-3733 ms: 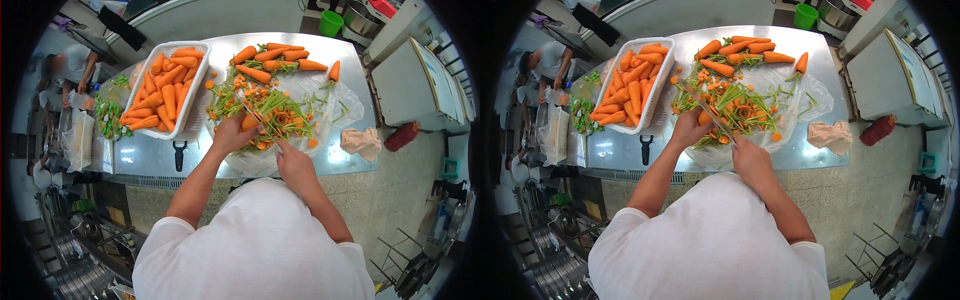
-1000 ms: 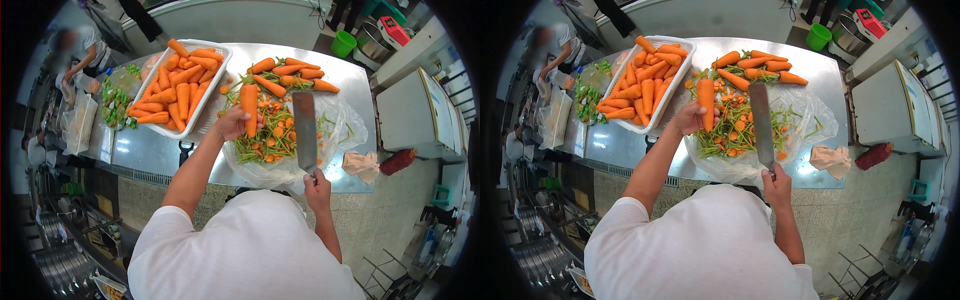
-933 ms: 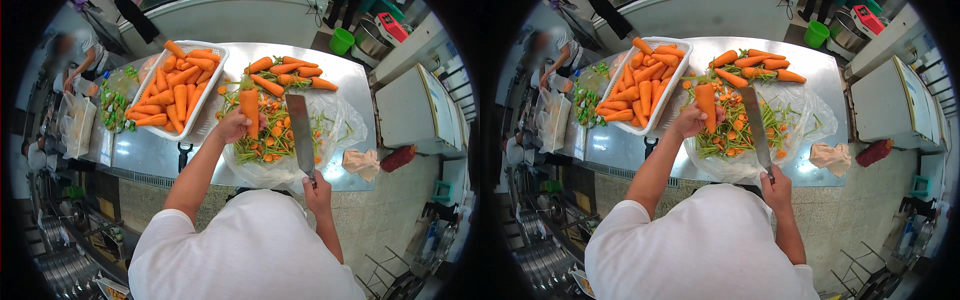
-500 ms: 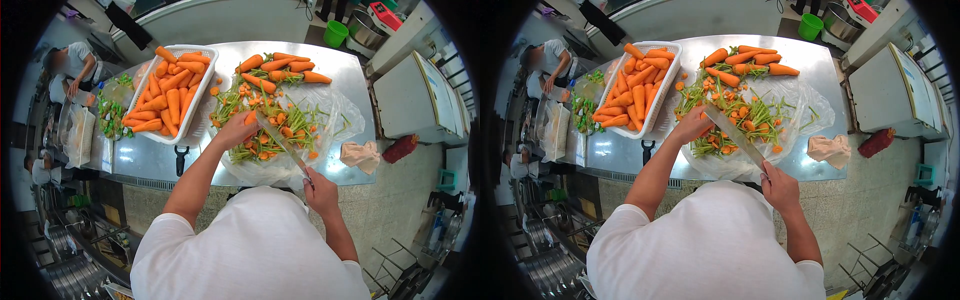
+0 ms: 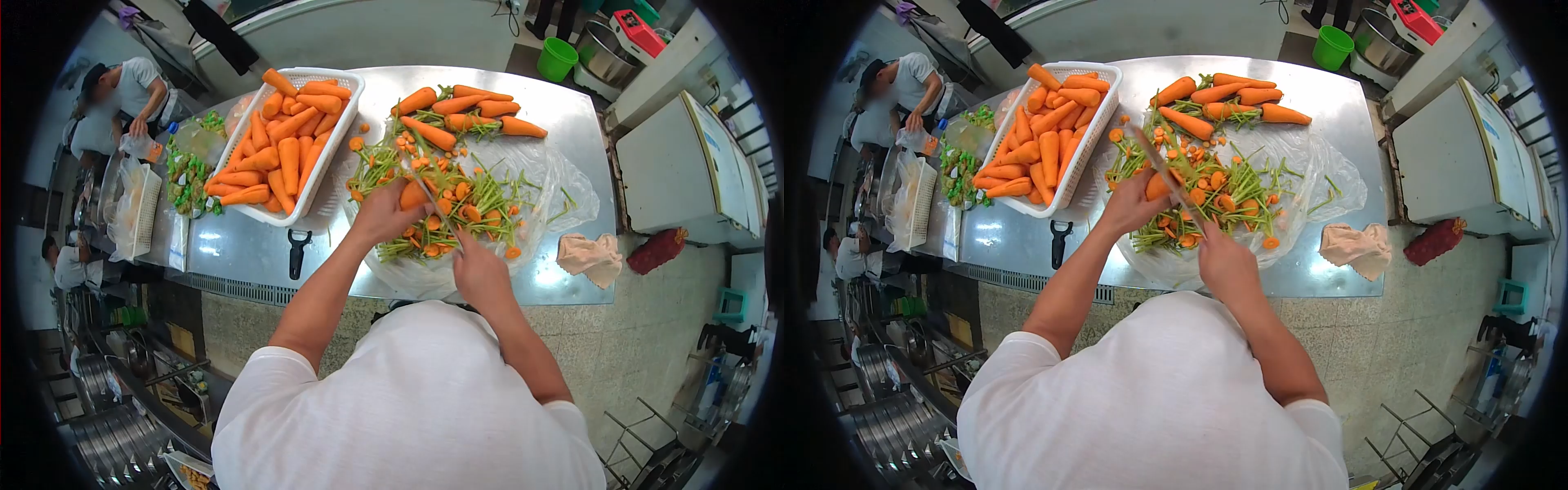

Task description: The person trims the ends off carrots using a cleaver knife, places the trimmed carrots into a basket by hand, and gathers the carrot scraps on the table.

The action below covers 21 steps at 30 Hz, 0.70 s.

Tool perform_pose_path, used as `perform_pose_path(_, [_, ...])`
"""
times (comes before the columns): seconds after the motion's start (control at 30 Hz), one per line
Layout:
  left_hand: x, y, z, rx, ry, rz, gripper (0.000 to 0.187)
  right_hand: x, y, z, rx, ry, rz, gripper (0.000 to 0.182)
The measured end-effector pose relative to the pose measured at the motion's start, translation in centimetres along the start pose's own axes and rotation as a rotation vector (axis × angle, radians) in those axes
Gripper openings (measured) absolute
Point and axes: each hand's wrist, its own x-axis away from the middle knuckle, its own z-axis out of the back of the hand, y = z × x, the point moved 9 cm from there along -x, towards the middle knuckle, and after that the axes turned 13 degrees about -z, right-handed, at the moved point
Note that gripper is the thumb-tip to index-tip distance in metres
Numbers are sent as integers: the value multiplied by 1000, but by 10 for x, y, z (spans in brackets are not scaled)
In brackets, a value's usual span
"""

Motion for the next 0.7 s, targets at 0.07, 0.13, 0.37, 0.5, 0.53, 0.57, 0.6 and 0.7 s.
perform_pose_path(0.07, [3,23,9,-100,81,-168,56,-28,3,-11,-12,-6,-13,28])
perform_pose_path(0.13, [5,27,35,-121,184,-184,59,-39,7,-13,-72,19,23,30])
perform_pose_path(0.37, [-36,-57,204,-583,415,25,70,7,83,-11,-382,-112,-207,29])
perform_pose_path(0.5, [-76,-65,204,-803,381,-211,68,34,124,-3,-470,-85,-410,28])
perform_pose_path(0.53, [-96,-49,186,-731,345,-284,64,38,124,2,-478,-56,-411,27])
perform_pose_path(0.57, [-114,-40,160,-588,316,-271,58,41,126,9,-484,-37,-424,27])
perform_pose_path(0.6, [-134,-32,128,-499,260,-318,54,47,124,17,-559,-45,-471,27])
perform_pose_path(0.7, [-194,-5,18,-402,-24,-357,45,57,140,27,-659,-5,-530,22])
